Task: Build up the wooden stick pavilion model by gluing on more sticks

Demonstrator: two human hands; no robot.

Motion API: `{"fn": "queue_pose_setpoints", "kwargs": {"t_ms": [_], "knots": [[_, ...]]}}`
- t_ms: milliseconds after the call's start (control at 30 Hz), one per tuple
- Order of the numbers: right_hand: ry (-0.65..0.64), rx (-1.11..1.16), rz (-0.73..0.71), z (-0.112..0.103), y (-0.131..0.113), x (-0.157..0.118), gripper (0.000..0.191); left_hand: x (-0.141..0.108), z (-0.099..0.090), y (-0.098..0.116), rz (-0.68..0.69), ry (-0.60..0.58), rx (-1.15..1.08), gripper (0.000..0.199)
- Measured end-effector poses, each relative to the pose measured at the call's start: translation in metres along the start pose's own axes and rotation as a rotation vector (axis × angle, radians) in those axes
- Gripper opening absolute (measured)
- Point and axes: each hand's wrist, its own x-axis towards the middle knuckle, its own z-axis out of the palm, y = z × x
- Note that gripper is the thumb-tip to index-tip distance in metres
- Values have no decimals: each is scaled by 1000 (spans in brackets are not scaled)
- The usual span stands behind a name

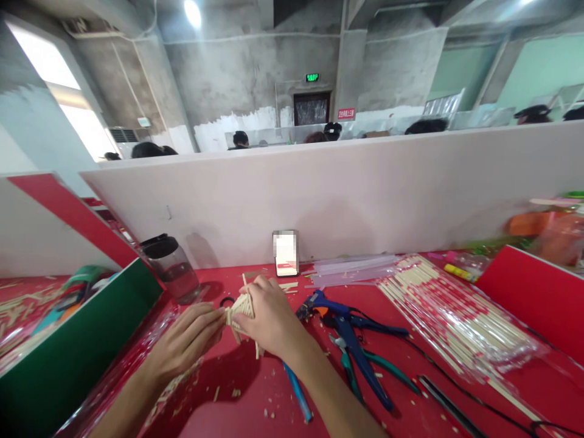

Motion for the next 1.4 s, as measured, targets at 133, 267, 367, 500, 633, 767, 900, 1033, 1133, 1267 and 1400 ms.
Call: {"fn": "queue_pose_setpoints", "kwargs": {"t_ms": [133,267,367,500,633,767,900,1033,1133,1267,1400], "knots": [[-1,1,-2,1,3,0,28,-4,2,1,11,-19,52,31],[-5,4,-3,1,5,0,28,-5,4,1,-2,-42,73,34],[0,2,-15,1,5,0,26,-8,6,1,-15,-49,67,33],[-3,4,-16,1,5,0,29,-12,8,0,-15,-57,36,35],[2,2,-23,0,6,0,29,-9,5,-2,-7,-40,12,35],[-9,1,-15,-1,5,1,29,-3,0,-3,23,-11,-4,30],[-13,-1,-17,0,5,1,31,-4,-2,-4,44,-17,-36,26],[-17,7,-18,-1,4,0,31,0,-7,-3,-16,-32,-73,27],[-30,10,-8,-2,3,-1,31,11,-17,0,-32,-114,-83,23],[-21,-7,-19,-1,3,0,30,24,-25,5,-120,-268,-37,18],[-5,-19,-31,1,5,1,30,29,-22,17,-197,-285,49,24]]}}
